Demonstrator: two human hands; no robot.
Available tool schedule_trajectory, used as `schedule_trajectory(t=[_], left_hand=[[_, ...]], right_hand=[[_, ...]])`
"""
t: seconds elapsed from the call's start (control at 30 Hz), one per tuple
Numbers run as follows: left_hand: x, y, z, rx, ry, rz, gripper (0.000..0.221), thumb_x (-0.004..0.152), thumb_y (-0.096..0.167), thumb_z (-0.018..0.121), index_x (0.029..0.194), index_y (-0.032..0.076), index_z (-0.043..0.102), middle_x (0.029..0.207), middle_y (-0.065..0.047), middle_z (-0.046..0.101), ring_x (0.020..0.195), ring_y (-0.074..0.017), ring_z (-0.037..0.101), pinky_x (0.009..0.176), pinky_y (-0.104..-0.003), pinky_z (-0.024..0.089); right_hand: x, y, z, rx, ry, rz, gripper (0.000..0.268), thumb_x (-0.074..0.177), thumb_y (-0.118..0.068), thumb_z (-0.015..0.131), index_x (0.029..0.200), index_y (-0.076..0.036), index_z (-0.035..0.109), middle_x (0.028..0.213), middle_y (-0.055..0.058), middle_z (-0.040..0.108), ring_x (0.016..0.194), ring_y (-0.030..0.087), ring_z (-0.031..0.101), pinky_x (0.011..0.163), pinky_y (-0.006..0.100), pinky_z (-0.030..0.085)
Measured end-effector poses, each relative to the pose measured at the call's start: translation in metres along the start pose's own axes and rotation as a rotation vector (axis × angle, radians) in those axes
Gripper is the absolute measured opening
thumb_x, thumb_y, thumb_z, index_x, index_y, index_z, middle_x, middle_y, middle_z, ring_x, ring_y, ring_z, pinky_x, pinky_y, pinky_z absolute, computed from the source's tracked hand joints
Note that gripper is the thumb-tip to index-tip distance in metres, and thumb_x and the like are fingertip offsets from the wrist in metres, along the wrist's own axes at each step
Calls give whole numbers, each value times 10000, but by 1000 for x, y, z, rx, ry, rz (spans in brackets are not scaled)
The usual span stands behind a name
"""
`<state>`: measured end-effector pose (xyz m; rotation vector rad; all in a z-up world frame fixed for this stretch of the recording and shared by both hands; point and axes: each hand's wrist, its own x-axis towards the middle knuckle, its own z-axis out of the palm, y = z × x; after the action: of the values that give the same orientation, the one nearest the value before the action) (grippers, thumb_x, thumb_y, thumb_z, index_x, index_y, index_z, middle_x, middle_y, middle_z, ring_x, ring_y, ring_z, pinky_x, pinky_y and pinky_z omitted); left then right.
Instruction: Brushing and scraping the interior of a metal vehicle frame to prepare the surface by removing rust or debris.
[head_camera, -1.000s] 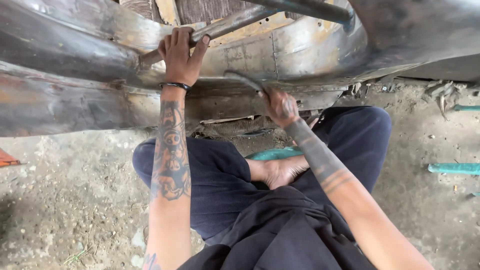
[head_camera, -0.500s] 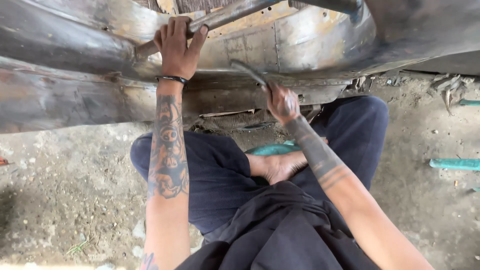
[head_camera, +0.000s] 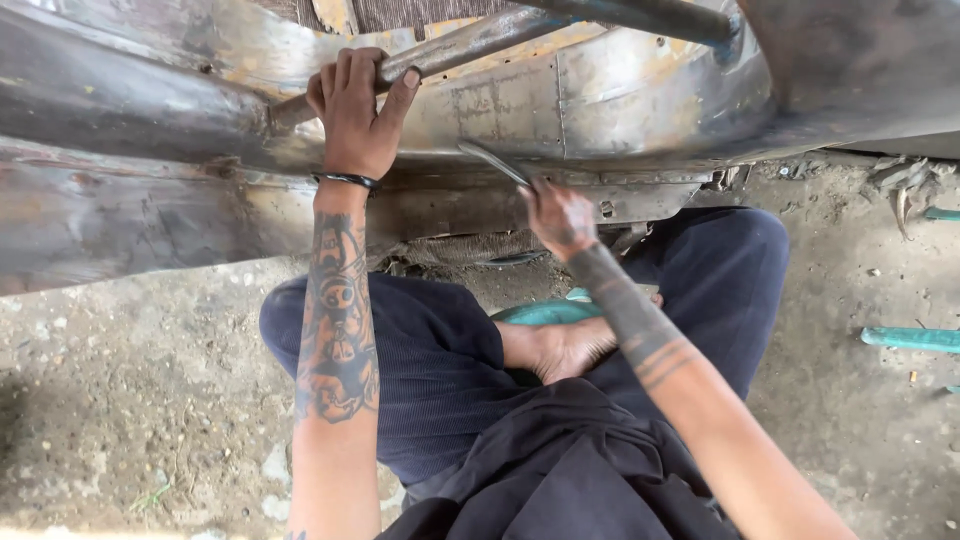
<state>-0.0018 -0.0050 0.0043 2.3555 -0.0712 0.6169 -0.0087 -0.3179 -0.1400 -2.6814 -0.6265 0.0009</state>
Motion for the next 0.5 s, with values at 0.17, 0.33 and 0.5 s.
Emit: schedule_trajectory(t=[0.17, 0.33, 0.5], left_hand=[[-3, 9, -6, -5, -8, -46, 550, 1039, 659, 375, 1072, 133, 531, 932, -21, 423, 921, -223, 417, 921, -409, 262], [0, -1, 2, 40, -13, -70, 693, 1000, 749, 270, 1105, 124, 552, 949, -32, 433, 947, -226, 433, 962, -433, 275], [-3, 7, -4, 6, 8, -21, 598, 1044, 673, 337, 1115, 113, 531, 964, -41, 414, 944, -237, 409, 945, -443, 261]], right_hand=[[-25, 12, -19, 99, -182, 166, 422, 1088, -354, 419, 1363, -83, 586, 893, 129, 749, 619, 279, 719, 497, 455, 606], [-14, -5, -51, 75, -320, 317, 355, 1101, -359, 391, 1166, -95, 620, 872, 120, 718, 693, 304, 705, 634, 506, 588], [-18, -4, -13, 27, -85, 71, 374, 1124, -354, 352, 1289, -86, 553, 688, 48, 636, 466, 188, 594, 369, 361, 527]])
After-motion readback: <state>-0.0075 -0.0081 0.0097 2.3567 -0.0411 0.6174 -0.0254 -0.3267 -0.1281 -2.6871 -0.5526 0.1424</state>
